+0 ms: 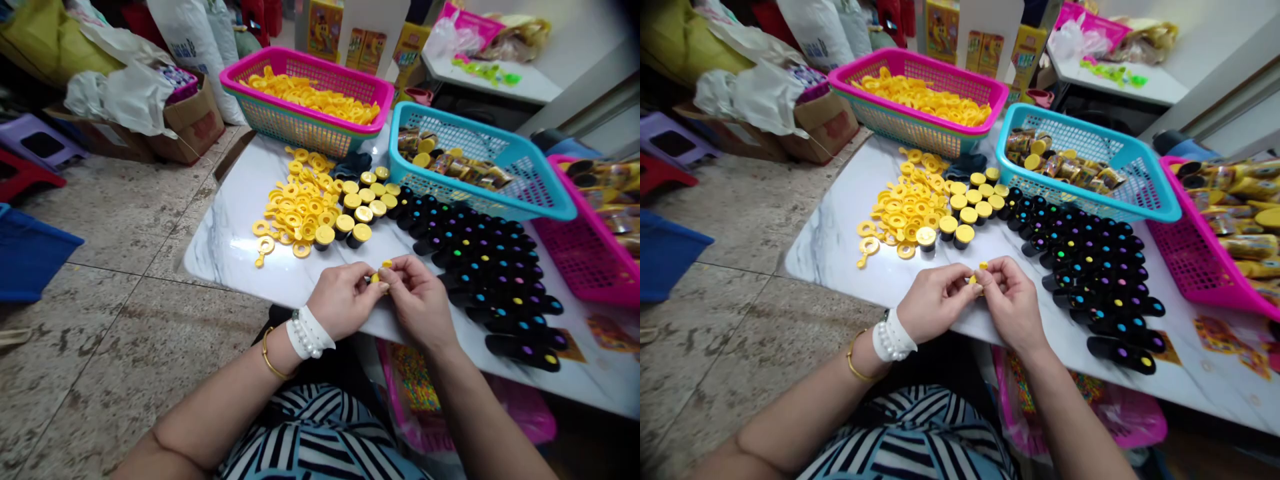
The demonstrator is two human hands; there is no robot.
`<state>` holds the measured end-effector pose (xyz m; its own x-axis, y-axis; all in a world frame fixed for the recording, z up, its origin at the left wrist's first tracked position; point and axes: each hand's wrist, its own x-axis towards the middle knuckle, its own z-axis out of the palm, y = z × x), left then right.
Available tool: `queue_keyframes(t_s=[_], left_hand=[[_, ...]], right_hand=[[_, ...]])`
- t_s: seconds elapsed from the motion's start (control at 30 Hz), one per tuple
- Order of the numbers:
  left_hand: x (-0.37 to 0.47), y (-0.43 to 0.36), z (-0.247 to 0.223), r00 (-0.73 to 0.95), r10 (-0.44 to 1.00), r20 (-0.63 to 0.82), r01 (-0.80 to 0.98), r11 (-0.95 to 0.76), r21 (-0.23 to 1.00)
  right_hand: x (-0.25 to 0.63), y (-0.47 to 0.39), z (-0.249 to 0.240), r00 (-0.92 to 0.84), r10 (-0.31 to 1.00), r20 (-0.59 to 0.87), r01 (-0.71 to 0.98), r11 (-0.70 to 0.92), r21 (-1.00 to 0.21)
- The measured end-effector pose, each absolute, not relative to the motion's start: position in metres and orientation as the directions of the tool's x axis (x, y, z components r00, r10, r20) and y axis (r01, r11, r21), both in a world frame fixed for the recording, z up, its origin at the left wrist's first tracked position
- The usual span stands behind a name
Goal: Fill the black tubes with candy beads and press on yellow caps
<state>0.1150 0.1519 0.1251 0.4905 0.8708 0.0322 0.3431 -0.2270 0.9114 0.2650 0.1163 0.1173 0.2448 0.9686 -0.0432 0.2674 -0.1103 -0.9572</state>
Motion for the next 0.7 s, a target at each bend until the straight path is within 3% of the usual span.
queue_keyframes(t_s=[0.13,0.33,0.43,0.57,0.7], left_hand=[[0.115,0.155,0.125,0.530,0.848,0.012,0.338,-0.224,0.914],[0.116,0.132,0.107,0.409,0.862,0.300,0.379,-0.460,0.803],[0.120,0.127,0.103,0.393,0.842,0.369,0.450,-0.526,0.721],[0.123,0.129,0.108,0.381,0.860,0.339,0.452,-0.493,0.743],[0.124,0.133,0.111,0.397,0.879,0.264,0.448,-0.436,0.780]], right_hand=[[0.262,0.117,0.118,0.281,0.959,0.041,0.279,-0.041,-0.960],[0.266,0.115,0.116,0.246,0.969,-0.004,0.141,-0.040,-0.989],[0.273,0.115,0.115,0.181,0.983,-0.039,0.053,-0.049,-0.997],[0.282,0.121,0.122,0.123,0.983,-0.139,-0.060,-0.132,-0.989],[0.287,0.127,0.135,-0.040,0.962,-0.271,0.110,-0.266,-0.958]])
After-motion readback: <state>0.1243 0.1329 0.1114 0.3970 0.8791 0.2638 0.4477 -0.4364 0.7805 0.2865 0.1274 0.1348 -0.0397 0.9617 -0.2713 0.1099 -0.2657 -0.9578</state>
